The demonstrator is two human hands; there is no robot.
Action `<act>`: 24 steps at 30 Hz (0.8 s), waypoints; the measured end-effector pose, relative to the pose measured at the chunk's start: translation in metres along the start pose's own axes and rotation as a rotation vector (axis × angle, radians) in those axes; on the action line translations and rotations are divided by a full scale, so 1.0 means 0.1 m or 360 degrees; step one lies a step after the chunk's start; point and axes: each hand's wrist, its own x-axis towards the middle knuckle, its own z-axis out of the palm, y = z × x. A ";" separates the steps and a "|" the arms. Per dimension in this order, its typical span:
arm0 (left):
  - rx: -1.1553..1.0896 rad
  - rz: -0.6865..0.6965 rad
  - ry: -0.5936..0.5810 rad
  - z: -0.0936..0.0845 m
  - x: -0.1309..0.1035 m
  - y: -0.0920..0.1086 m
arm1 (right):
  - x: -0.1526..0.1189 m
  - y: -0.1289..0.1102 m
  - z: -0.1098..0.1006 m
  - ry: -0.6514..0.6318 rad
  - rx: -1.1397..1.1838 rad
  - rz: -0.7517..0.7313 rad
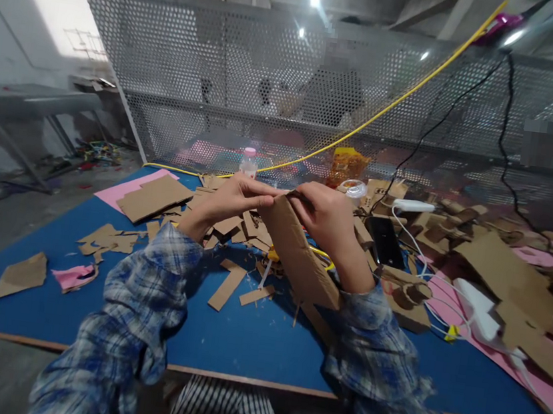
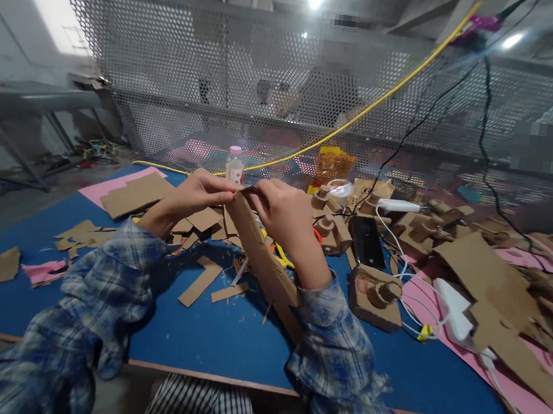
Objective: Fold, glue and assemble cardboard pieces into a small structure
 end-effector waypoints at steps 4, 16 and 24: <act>-0.0069 -0.0024 -0.0199 -0.09 -0.01 0.03 | -0.02 -0.13 -0.05 -0.0141 -0.0133 -0.0125; -0.0175 0.0005 -0.0088 0.13 -0.01 0.18 | -0.05 -0.20 -0.18 -0.0147 -0.0322 -0.0101; -0.0126 0.0006 -0.0105 0.13 0.00 0.12 | -0.05 -0.25 -0.05 -0.0147 -0.0399 0.0083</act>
